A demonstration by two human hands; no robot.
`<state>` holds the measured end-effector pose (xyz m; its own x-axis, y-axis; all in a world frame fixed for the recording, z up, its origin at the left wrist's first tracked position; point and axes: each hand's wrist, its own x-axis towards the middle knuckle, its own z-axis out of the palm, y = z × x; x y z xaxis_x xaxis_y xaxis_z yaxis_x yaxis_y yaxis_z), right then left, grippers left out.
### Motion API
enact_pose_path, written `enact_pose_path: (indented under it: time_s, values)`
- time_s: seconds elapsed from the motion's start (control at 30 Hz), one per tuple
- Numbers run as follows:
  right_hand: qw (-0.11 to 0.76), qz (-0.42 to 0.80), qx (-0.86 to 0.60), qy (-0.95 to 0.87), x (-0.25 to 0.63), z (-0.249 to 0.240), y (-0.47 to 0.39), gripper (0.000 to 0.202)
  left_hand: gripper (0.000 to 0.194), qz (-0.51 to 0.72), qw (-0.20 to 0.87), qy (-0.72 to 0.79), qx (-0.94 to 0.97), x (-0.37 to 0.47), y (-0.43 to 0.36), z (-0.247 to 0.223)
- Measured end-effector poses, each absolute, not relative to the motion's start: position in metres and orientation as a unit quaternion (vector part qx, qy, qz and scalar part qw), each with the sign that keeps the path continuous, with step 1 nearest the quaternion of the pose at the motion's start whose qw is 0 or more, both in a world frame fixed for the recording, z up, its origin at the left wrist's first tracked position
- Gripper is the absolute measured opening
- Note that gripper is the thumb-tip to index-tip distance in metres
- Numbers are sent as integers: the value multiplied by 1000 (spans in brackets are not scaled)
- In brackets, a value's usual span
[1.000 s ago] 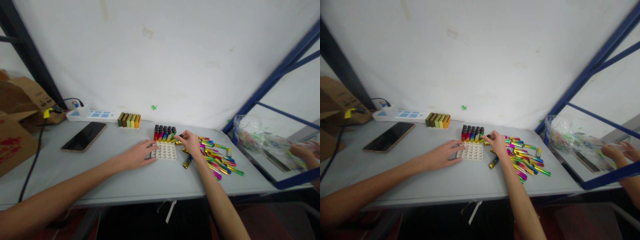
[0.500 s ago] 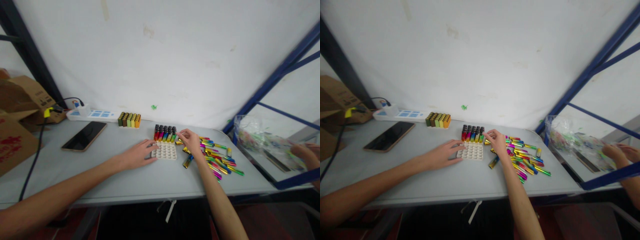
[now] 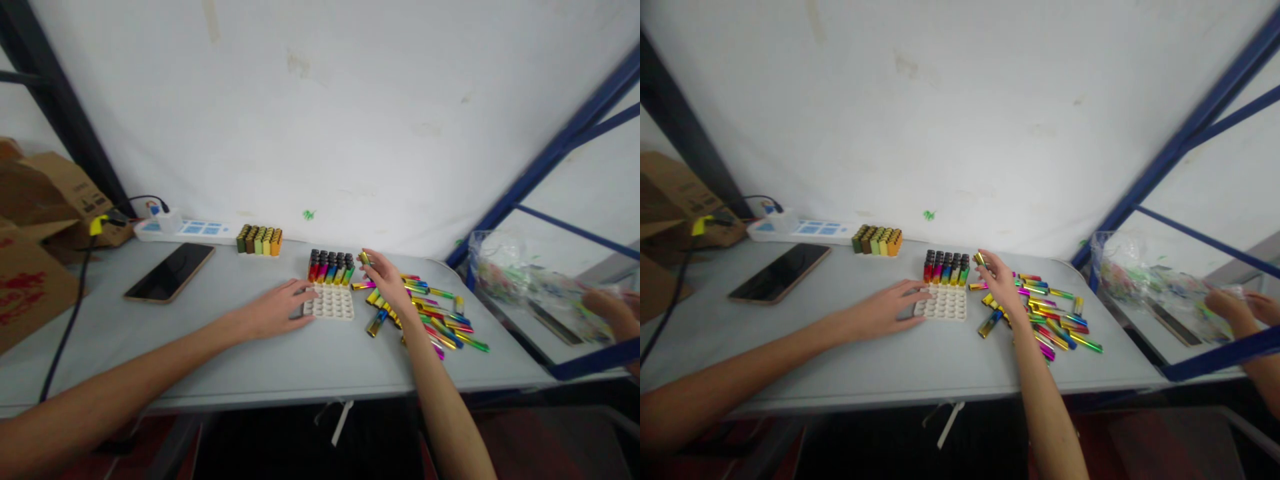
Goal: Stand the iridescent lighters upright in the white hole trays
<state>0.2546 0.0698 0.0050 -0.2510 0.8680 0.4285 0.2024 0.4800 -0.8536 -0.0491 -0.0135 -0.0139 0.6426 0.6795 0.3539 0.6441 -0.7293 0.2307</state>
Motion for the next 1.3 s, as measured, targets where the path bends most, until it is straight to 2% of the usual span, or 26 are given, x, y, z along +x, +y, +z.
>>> enact_pose_path:
  time_s: [0.1, 0.33, 0.5, 0.7, 0.9, 1.17, 1.3]
  values:
    - [500, 362, -369, -695, 254, 8, 67, 53, 41, 222, 45, 361, 905, -50, -14, -12]
    - [525, 308, -408, -681, 254, 20, 59, 34, 43, 236, 43, 359, 902, -51, -13, -15]
    - [541, 291, -368, -698, 242, 33, 53, 41, 43, 239, 44, 355, 903, -50, -11, -16]
    - [450, 358, -329, -749, 217, 45, 51, 43, 44, 246, 43, 355, 901, -51, -10, -17]
    - [387, 353, -295, -799, 191, 43, 60, 38, 36, 247, 41, 350, 903, -50, -12, -17]
    - [365, 194, -321, -852, 176, 32, 51, 29, 32, 219, 32, 365, 904, -50, -13, -16]
    - [388, 131, -344, -845, 179, 24, 51, 35, 33, 223, 32, 365, 904, -51, -12, -16]
